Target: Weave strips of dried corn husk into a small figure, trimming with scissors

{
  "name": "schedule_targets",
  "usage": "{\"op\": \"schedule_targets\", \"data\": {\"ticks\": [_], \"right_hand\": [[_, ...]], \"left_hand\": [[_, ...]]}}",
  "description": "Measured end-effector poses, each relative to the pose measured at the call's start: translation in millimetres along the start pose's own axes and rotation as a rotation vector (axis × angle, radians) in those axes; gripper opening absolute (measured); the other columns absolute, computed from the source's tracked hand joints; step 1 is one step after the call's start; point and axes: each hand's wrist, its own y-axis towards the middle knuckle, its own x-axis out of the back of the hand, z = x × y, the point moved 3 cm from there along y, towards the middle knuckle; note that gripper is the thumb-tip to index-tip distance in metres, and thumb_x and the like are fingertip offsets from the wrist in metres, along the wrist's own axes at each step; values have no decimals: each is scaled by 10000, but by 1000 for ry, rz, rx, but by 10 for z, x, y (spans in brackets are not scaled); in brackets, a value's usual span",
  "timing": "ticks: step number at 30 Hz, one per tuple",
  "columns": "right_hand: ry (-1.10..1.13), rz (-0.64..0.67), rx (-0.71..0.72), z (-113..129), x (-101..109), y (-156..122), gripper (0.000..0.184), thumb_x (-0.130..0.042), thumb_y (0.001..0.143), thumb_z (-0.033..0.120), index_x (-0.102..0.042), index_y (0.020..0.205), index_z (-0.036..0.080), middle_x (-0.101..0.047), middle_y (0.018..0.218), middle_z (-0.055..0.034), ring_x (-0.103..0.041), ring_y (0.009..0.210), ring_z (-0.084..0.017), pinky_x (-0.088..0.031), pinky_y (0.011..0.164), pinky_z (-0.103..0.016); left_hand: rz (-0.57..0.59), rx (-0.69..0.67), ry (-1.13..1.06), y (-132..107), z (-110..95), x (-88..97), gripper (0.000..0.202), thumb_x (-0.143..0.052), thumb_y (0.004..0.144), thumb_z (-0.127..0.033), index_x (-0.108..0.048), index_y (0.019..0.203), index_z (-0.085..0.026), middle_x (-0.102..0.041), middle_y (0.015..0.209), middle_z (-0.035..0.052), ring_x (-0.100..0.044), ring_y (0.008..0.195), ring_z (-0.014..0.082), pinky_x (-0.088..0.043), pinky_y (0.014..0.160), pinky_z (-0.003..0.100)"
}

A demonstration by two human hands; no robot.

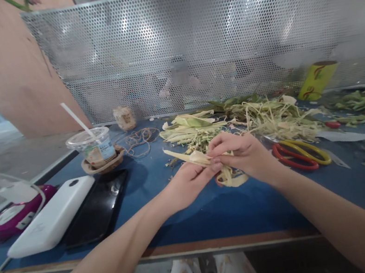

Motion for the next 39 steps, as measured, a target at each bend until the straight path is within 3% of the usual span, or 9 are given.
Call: {"op": "schedule_targets", "data": {"ticks": [7, 10, 12, 14, 17, 21, 24, 32, 39], "right_hand": [[1, -2, -15, 18, 40, 11, 38, -639, 698, 213, -668, 700, 188, -625, 797, -38, -586, 781, -157, -483, 723, -303], [-10, 37, -35, 35, 60, 12, 176, -606, 738, 266, -655, 891, 197, -651, 885, -49, -600, 839, -176, -488, 743, -317], [-56, 67, -17, 57, 67, 3, 357, -583, 762, 281, -567, 1116, 235, -645, 955, -48, -598, 875, -183, -489, 746, -326], [-122, 81, 40, 90, 70, -11, 416, -556, 789, 282, -502, 1201, 268, -640, 949, -39, -594, 870, -178, -487, 741, -325], [-294, 94, 227, 168, 73, -36, 269, -474, 846, 230, -604, 1073, 293, -620, 862, -26, -575, 816, -151, -462, 732, -305], [-617, 137, 439, 228, 80, -60, 346, -374, 878, 135, -642, 981, 329, -598, 895, -24, -528, 775, -129, -401, 765, -334], [-655, 184, 522, 230, 98, -64, 333, -372, 866, 113, -643, 963, 280, -607, 968, -42, -520, 814, -141, -406, 753, -331], [-686, 243, 609, 262, 116, -70, 297, -423, 817, 100, -620, 980, 251, -632, 1020, -29, -527, 869, -159, -431, 796, -348], [-740, 208, 596, 284, 123, -61, 288, -421, 835, 125, -604, 1015, 256, -620, 1005, -38, -514, 841, -150, -425, 774, -344]], "left_hand": [[38, 3, 9, 4, -29, -16, 291, -403, 842, -293, -530, 619, -157, -512, 615, -19, -456, 592, 94, -369, 580, 192], [37, 7, 15, 6, -28, -24, 317, -387, 849, -294, -518, 596, -156, -502, 595, -17, -450, 581, 93, -377, 577, 192], [38, 9, 23, 5, -21, -32, 326, -380, 851, -299, -517, 592, -156, -485, 578, -17, -437, 568, 93, -381, 563, 193], [53, 11, 28, 4, -7, -45, 310, -390, 846, -302, -526, 608, -156, -479, 579, -17, -431, 566, 92, -381, 549, 190], [64, 74, 11, 7, 54, -51, 305, -397, 838, -324, -518, 615, -155, -450, 560, -23, -408, 541, 88, -362, 513, 189], [97, 147, -37, 14, 142, -39, 333, -390, 829, -367, -507, 609, -148, -436, 560, -23, -394, 541, 89, -357, 531, 201], [97, 185, -26, 20, 162, -21, 344, -385, 827, -373, -540, 626, -140, -472, 560, -13, -422, 546, 95, -364, 550, 208], [76, 177, -89, 45, 82, 31, 256, -396, 793, -243, -526, 600, -136, -510, 549, -6, -452, 530, 86, -379, 550, 207], [39, 212, -96, 30, 89, 73, 276, -391, 816, -335, -525, 665, -147, -475, 575, -24, -418, 534, 82, -348, 533, 212]]}}
